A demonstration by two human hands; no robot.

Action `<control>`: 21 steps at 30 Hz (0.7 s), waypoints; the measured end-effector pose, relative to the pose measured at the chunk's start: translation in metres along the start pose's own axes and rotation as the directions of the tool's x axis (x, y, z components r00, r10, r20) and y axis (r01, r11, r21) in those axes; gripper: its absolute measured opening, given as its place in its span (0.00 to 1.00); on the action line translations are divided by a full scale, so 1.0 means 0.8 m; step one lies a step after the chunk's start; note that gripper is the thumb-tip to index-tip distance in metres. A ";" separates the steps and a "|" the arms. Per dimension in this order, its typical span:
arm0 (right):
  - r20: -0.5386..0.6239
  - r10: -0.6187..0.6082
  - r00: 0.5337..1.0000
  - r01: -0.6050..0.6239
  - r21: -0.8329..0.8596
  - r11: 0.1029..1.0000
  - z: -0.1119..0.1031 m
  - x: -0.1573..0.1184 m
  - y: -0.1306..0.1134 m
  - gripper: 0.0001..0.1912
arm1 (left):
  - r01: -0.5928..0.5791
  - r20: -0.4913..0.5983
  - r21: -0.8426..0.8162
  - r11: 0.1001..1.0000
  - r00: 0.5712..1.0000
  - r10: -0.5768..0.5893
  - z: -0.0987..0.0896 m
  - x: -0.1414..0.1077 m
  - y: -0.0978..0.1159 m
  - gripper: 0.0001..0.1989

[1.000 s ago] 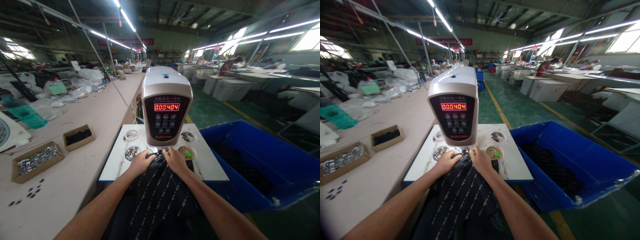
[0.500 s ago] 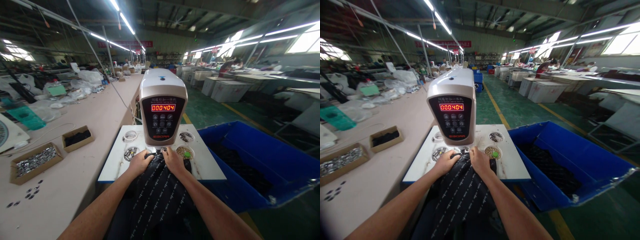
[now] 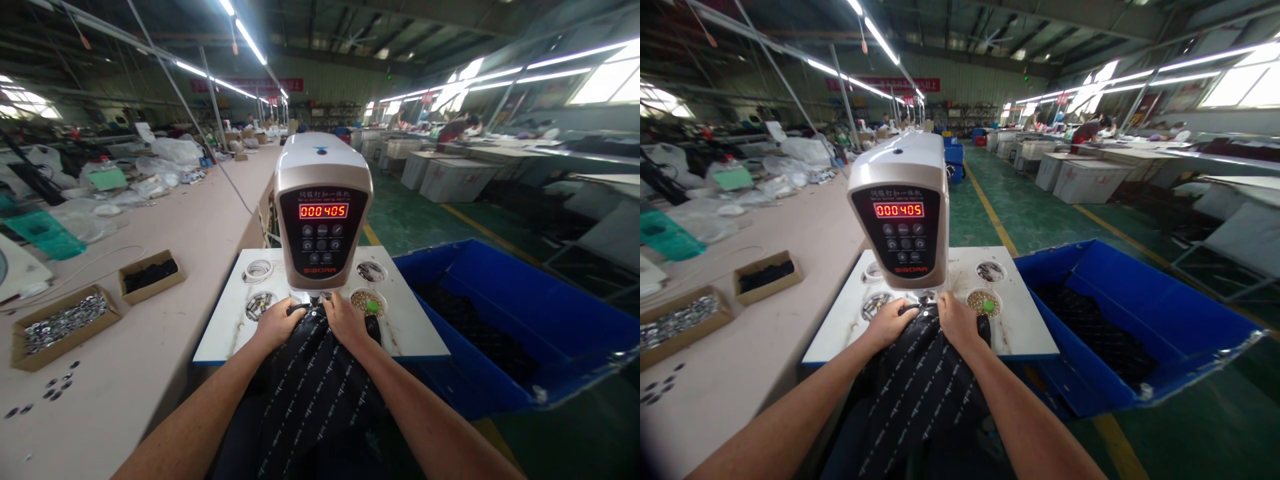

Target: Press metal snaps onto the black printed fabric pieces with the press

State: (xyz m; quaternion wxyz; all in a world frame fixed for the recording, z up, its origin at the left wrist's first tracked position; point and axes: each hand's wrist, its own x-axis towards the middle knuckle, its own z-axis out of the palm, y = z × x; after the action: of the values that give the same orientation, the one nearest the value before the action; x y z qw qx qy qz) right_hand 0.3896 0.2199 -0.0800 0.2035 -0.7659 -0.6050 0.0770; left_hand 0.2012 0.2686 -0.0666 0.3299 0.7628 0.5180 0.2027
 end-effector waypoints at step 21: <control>-0.035 0.245 0.969 -0.173 0.613 0.771 -0.112 -0.055 0.117 0.13 | -0.542 -0.321 0.351 0.764 0.697 0.642 -0.059 -0.149 0.048 0.16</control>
State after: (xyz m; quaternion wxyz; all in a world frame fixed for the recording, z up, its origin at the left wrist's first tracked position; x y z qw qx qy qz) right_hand 0.4950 0.1412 -0.0427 0.4615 -0.7260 -0.4471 0.2452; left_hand 0.1500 0.1626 -0.0026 0.0358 0.8589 0.3211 0.3975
